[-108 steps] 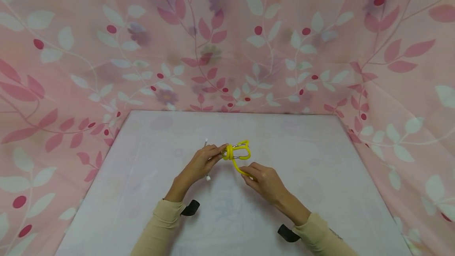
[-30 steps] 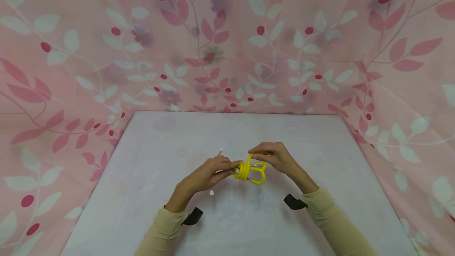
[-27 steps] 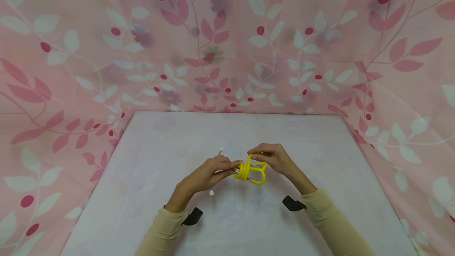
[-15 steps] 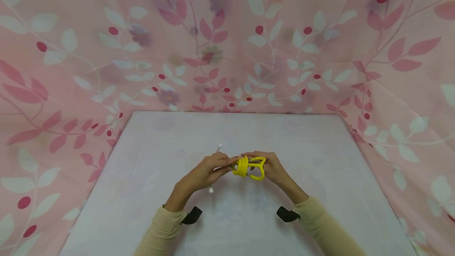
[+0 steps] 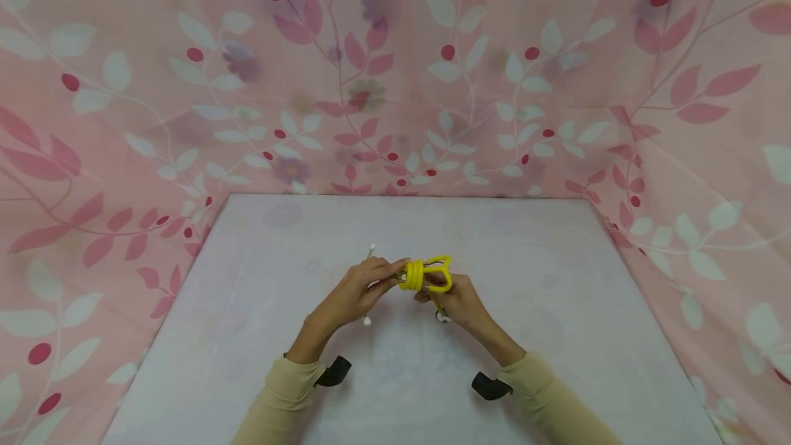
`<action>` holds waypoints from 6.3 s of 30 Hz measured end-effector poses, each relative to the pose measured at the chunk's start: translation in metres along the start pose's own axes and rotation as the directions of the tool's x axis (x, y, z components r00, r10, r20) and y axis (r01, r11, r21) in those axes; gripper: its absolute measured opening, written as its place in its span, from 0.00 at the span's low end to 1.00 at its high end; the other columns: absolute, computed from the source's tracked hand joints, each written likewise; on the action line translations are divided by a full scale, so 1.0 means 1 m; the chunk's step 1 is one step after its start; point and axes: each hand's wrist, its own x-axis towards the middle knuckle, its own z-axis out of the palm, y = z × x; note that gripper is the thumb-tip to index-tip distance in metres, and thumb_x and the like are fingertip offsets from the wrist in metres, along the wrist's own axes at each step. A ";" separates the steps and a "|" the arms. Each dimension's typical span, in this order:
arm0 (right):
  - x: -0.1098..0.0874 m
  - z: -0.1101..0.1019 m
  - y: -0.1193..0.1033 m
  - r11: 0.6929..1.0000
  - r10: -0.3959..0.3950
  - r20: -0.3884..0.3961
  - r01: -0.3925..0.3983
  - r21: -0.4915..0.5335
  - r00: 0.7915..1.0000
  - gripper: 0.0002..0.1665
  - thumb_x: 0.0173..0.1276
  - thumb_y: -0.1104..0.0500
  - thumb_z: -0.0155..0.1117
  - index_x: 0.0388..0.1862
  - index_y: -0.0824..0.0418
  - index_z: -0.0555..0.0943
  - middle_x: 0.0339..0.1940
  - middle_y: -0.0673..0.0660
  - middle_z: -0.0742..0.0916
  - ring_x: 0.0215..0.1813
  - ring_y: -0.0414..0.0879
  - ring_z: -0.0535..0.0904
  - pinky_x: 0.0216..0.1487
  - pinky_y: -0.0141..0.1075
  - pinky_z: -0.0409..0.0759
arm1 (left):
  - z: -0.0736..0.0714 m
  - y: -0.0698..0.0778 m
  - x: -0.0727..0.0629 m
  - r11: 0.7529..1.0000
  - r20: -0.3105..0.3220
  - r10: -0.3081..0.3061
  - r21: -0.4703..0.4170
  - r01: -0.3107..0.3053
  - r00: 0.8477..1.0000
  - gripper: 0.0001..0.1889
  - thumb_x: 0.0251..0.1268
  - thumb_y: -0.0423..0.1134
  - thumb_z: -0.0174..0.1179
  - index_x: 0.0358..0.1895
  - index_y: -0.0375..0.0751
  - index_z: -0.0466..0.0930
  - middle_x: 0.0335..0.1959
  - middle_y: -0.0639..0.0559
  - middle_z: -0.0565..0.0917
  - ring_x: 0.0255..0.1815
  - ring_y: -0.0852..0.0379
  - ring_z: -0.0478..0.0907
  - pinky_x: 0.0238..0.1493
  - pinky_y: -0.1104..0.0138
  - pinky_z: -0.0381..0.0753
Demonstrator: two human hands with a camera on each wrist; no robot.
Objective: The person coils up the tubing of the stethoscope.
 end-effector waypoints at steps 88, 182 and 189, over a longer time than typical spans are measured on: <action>-0.014 0.025 -0.061 0.982 -0.128 -0.281 0.081 -0.172 0.951 0.06 0.67 0.69 0.63 0.41 0.66 0.84 0.35 0.60 0.87 0.29 0.55 0.78 0.29 0.33 0.80 | 0.020 -0.008 0.003 0.956 -0.186 -0.197 0.180 0.230 0.963 0.25 0.66 0.35 0.63 0.66 0.44 0.75 0.33 0.55 0.80 0.31 0.62 0.68 0.32 0.73 0.73; 0.008 -0.003 -0.027 0.862 0.504 -0.365 -0.433 0.264 0.783 0.25 0.65 0.52 0.70 0.57 0.58 0.75 0.43 0.56 0.80 0.40 0.54 0.83 0.41 0.42 0.86 | 0.024 -0.012 0.001 0.967 -0.122 -0.153 0.184 0.174 0.981 0.23 0.67 0.35 0.62 0.65 0.45 0.77 0.34 0.56 0.81 0.31 0.63 0.69 0.33 0.74 0.75; 0.006 -0.028 -0.033 0.915 0.392 -0.308 -0.401 0.038 0.867 0.34 0.61 0.49 0.74 0.64 0.53 0.72 0.47 0.59 0.78 0.42 0.50 0.81 0.39 0.37 0.84 | 0.021 -0.014 -0.001 0.963 -0.069 -0.205 0.167 0.214 0.976 0.24 0.67 0.36 0.61 0.67 0.47 0.75 0.34 0.57 0.81 0.32 0.63 0.68 0.33 0.75 0.74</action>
